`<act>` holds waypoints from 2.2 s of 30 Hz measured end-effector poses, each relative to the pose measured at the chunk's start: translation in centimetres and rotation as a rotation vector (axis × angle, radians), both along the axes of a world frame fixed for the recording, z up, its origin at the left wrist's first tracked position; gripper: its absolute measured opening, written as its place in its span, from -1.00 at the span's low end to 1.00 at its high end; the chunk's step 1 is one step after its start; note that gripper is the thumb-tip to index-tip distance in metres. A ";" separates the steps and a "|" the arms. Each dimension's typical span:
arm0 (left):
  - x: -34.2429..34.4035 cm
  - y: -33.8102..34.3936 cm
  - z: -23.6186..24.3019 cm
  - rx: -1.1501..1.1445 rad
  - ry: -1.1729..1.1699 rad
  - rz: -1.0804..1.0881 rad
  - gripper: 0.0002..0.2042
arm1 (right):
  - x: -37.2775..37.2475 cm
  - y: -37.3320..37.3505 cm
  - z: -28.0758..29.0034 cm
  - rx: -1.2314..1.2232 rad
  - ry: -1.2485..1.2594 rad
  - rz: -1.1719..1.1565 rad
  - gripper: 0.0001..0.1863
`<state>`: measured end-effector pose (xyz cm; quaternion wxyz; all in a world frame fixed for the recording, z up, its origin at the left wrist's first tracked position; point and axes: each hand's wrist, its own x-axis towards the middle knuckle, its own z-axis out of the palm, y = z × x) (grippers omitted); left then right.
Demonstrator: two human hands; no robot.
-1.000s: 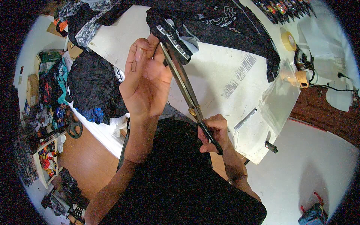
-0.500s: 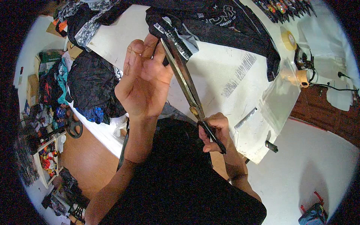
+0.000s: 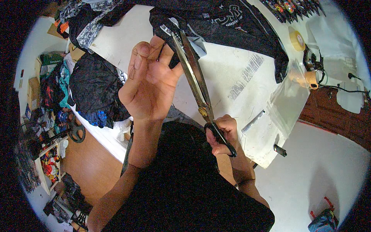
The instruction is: Trim excess fabric from a garment using scissors and then fold it neatly on the table.
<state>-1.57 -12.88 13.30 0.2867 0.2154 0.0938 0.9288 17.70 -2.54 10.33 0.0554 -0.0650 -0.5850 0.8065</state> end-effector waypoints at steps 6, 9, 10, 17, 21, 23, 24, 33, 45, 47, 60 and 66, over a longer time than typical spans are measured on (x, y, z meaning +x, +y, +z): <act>0.0 0.2 -0.1 0.088 -0.051 -0.003 -0.86 | 0.1 -0.4 0.3 -0.059 -0.053 -0.063 -0.42; -0.1 0.2 -0.2 -0.003 -0.042 0.002 -0.86 | 0.3 -0.2 0.5 -0.050 -0.023 -0.027 -0.57; -0.1 0.2 -0.3 0.011 -0.047 -0.004 -0.86 | 0.2 -0.1 0.5 -0.050 -0.023 -0.027 -0.57; 0.0 0.4 -0.8 0.102 -0.102 -0.042 -0.87 | -2.5 -0.7 1.6 -0.009 0.087 -0.394 -0.61; 0.5 0.2 -1.0 0.074 -0.109 -0.073 -0.87 | -6.7 -0.6 2.8 0.321 0.045 -0.686 -0.66; 1.0 0.0 -1.5 -0.002 -0.074 -0.108 -0.89 | -9.3 -0.9 2.6 0.244 0.083 -0.732 -0.69; 1.5 -0.3 -1.9 -0.049 -0.064 -0.124 -0.89 | -10.1 -0.8 2.6 0.221 0.131 -0.794 -0.70; -4.5 -12.7 -5.8 -0.748 -0.409 0.699 -0.73 | -9.4 1.3 2.7 0.034 0.026 -0.845 -0.79; 1.2 -1.6 -2.4 -1.044 0.755 0.111 -0.74 | -6.3 0.3 1.5 0.052 0.003 -0.498 -0.79; 0.9 -2.0 -2.1 -1.028 0.704 0.172 -0.80 | -5.9 0.4 1.1 0.114 -0.048 -0.464 -0.76; 0.6 -3.2 -0.9 -1.043 0.784 0.141 -0.80 | -6.5 1.1 0.4 0.037 0.011 -0.583 -0.77; 0.2 -3.1 -1.0 -1.001 0.882 0.096 -0.88 | -5.9 1.5 0.3 0.021 0.082 -0.583 -0.78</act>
